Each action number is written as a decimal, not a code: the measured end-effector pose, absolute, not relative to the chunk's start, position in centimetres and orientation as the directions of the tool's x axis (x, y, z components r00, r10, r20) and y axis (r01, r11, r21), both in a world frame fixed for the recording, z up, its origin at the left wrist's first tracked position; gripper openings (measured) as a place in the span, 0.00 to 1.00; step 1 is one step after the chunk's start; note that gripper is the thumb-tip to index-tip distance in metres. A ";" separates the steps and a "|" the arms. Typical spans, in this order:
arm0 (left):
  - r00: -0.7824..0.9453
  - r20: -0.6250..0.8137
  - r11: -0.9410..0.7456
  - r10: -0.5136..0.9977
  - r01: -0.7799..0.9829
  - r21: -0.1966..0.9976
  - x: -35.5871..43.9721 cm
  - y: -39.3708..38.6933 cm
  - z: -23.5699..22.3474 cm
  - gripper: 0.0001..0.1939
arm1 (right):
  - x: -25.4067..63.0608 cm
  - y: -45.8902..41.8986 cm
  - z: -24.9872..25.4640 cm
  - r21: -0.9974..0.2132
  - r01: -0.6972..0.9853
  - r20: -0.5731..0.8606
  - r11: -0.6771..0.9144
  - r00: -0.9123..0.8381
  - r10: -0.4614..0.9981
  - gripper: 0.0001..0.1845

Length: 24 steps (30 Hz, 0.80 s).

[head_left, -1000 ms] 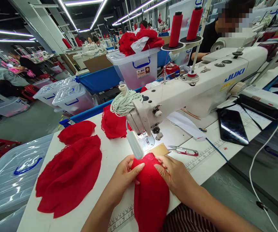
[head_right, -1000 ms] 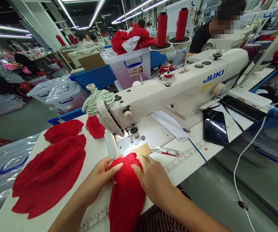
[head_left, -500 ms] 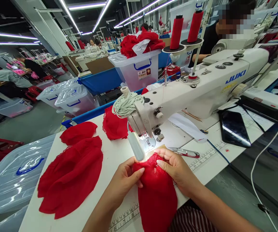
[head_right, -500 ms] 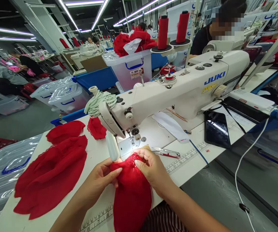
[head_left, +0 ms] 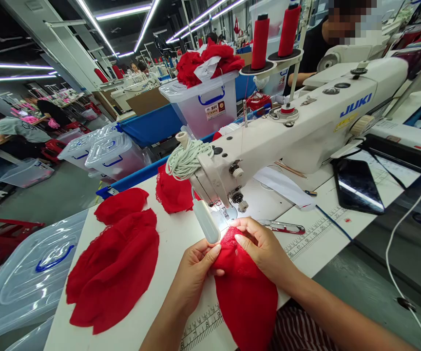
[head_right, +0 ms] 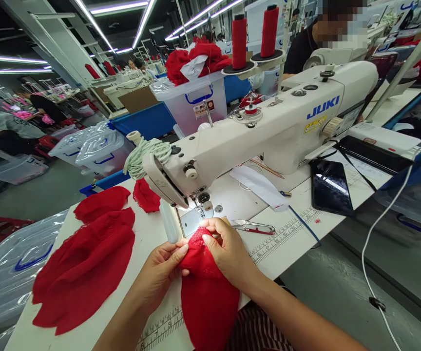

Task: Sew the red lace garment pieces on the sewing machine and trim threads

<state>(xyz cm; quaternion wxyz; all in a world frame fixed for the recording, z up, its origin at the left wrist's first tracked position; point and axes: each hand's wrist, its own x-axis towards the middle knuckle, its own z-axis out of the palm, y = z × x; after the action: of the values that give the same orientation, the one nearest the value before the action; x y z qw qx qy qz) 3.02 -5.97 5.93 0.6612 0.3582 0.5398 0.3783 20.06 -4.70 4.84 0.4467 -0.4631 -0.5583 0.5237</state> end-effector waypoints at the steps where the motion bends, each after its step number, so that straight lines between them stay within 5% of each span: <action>1: 0.127 -0.448 0.461 0.885 -0.112 0.880 3.0 -6.0 5.9 0.13 | 20.0 -4.7 4.8 -0.999 0.046 0.016 0.024 -0.170 0.985 0.09; 14: 0.067 -0.404 0.408 0.912 -0.058 0.911 2.7 -6.2 6.6 0.17 | 20.0 -5.0 5.0 -0.992 0.115 0.035 0.055 -0.175 0.984 0.10; 19: 0.135 -0.414 0.433 0.900 -0.160 0.887 0.0 -5.8 8.3 0.19 | 20.0 -5.7 5.6 -0.946 -0.130 -0.172 -0.298 -0.578 0.798 0.24; 24: -0.108 -0.265 0.260 0.958 -0.062 0.964 -2.6 -5.6 9.9 0.21 | 20.0 -6.3 5.4 -0.976 -0.025 -0.149 -0.218 -0.654 0.741 0.24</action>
<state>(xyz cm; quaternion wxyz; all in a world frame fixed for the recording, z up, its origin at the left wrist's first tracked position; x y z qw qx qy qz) -2.59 -5.63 9.93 0.5439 0.3878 0.5780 0.4687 19.97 -6.26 5.41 0.2687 -0.3174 -0.5644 0.7131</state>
